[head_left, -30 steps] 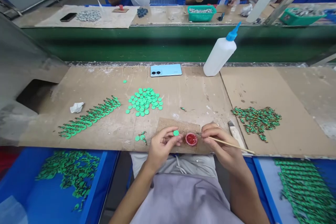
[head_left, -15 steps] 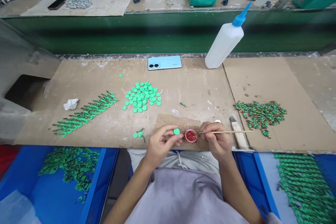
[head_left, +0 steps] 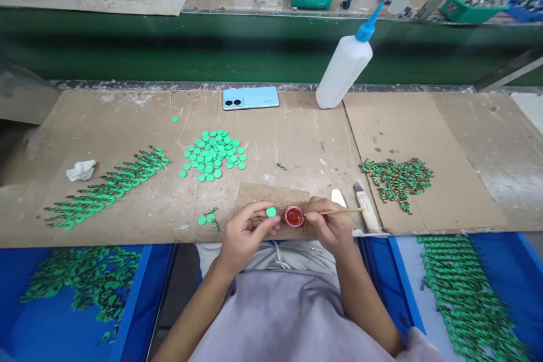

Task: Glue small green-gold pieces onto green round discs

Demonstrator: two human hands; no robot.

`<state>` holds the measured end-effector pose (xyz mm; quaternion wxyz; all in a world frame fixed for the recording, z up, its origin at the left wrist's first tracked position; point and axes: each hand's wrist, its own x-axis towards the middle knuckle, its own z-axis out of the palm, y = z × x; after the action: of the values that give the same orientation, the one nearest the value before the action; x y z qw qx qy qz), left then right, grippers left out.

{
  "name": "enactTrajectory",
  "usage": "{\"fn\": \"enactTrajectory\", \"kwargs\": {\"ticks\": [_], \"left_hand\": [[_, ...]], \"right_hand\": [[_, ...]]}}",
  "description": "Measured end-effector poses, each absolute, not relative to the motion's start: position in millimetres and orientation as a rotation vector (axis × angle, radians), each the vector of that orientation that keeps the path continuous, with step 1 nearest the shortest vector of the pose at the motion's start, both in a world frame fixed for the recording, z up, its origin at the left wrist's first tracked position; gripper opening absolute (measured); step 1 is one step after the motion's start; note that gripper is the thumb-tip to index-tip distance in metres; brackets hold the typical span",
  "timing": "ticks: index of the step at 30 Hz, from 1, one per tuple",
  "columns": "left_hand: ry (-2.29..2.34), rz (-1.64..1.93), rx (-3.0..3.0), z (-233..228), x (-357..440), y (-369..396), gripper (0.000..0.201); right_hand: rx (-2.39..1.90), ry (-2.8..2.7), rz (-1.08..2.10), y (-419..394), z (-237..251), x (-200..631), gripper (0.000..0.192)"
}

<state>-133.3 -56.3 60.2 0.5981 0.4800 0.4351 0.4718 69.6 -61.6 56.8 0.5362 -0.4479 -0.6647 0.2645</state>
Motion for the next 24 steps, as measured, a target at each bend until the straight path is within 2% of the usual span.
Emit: {"fn": "enactTrajectory", "kwargs": {"ticks": [12,24], "left_hand": [[0.983,1.106,1.263,53.5,-134.3,-57.5,0.024],[1.012,1.093,1.477,54.7,-136.5,-56.0,0.023]], "right_hand": [[-1.114,-1.708,0.588,-55.5,64.3,65.5,0.029],[-1.116,-1.729,0.614,-56.0,65.2,65.7,0.028]]}}
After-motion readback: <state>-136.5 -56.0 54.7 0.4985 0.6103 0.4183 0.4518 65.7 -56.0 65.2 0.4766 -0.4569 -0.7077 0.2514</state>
